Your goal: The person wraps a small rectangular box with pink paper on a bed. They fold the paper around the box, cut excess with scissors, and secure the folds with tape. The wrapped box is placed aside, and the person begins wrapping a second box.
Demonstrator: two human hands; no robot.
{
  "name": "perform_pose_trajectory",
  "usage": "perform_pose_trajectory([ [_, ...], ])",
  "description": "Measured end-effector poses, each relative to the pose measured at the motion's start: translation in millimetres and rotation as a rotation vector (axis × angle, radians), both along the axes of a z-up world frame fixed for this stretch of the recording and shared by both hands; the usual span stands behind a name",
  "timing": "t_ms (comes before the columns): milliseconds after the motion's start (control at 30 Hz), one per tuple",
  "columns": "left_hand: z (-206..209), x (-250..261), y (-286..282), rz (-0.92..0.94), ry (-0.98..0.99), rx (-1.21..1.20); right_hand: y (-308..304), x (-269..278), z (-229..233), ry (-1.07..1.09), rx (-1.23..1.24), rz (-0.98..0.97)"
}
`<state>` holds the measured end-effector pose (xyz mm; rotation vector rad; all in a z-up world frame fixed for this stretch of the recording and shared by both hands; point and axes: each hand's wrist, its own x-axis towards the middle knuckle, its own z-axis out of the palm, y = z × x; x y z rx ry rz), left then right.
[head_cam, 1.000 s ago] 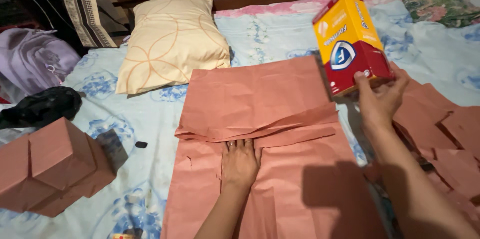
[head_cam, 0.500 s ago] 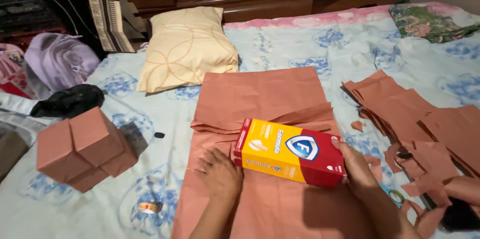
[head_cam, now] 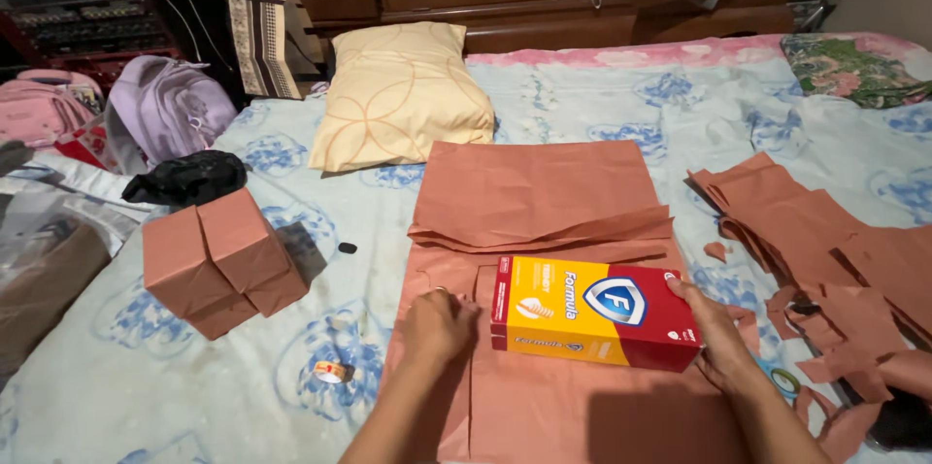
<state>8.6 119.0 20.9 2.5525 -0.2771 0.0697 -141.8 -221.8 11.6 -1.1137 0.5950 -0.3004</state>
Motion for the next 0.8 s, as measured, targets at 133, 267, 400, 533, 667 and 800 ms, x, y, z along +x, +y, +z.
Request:
perform_pose_trajectory([
  [133,-5.1,-18.3,-16.3,-0.056,-0.327,0.102,-5.8,-0.2,-9.2,0.001,-0.057,0.034],
  [267,-2.6,-17.3,-19.0,-0.016,-0.128,0.199,-7.1,1.5,-9.5,0.003,-0.071,0.097],
  [400,10.7,-6.5,-8.1,0.153,-0.067,-0.019,-2.9,-3.3,4.0,0.056,-0.084,0.170],
  [533,32.3,2.2,9.1,0.254,-0.103,-0.042,10.5,-8.6,20.3,0.125,-0.115,0.199],
  [667,49.3,1.0,12.4,0.276,-0.110,-0.121,21.1,-8.9,31.7,0.078,-0.117,0.245],
  [800,62.2,8.2,11.8,0.251,-0.142,-0.193,22.4,-9.7,33.1,0.121,-0.152,0.200],
])
